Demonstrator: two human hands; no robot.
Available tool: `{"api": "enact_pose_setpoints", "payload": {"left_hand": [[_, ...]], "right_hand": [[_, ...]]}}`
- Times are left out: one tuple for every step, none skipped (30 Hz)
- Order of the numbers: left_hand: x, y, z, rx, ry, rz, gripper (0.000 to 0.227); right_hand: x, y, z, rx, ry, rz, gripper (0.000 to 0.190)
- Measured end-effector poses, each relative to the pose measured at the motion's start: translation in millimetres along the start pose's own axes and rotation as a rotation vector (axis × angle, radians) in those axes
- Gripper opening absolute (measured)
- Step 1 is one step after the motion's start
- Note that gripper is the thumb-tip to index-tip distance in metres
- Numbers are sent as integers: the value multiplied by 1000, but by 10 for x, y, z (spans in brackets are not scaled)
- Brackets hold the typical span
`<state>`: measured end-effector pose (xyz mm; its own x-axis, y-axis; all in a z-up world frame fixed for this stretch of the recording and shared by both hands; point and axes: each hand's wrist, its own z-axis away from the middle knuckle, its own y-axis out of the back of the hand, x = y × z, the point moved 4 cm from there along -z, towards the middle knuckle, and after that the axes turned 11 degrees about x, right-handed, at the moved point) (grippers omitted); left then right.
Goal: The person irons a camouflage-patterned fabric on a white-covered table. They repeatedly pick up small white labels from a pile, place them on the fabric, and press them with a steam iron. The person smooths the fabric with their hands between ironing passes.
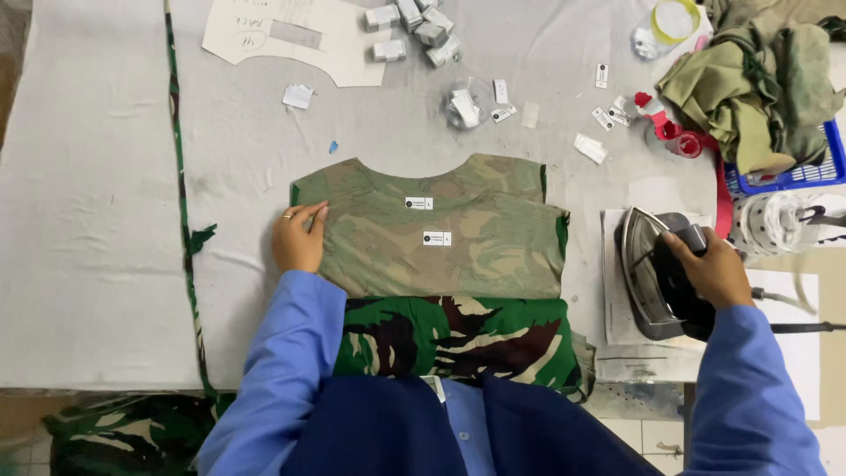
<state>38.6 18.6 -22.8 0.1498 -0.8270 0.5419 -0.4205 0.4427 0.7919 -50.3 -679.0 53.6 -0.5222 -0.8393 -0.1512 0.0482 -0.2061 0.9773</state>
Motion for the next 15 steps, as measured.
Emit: {"api": "enact_pose_setpoints", "payload": {"left_hand": [[-4,59,-43,9,-6,0,14],[-66,72,-63,-128,135,-7,19],[-118,97,-74,-260,276,-14,25],[48,240,-62,-246,271,-13,25],[218,371,-60,-263,202,-102,33],[386,498,-57,-279,133,-192,42],[519,569,104,-269,126,-188,42],[722,646,253,-210,-62,-142,37],[918,733,440,-150,-245,-98,32],[986,697,663,-139,-247,-96,32],[1080,633,927,-237,-374,-56,27],[1169,568,1196,-334,-501,-15,23],[1218,625,1336,-328,-499,-19,23],[1289,633,1521,-486,-560,39,31],[1374,631,1706,-645,-623,102,42]], "right_hand": [[-19,25,73,7,2,-8,69],[-31,48,155,-2,-19,-47,70],[-52,73,216,-10,-35,-88,71],[-253,159,312,-2,-28,-98,71],[-466,280,430,126,56,115,83],[-693,397,553,253,140,328,98],[-936,178,769,264,138,322,98],[-1256,-14,995,351,307,83,68],[-1564,-191,1231,436,476,-162,39],[-1985,-220,1572,445,481,-165,39],[-2429,-367,2044,116,704,-230,42],[-2791,-484,2627,-216,918,-291,45],[-2798,-695,2595,-215,924,-293,45],[-2798,-951,2568,-318,909,-243,32],[-2787,-1199,2526,-417,888,-189,21]]}}
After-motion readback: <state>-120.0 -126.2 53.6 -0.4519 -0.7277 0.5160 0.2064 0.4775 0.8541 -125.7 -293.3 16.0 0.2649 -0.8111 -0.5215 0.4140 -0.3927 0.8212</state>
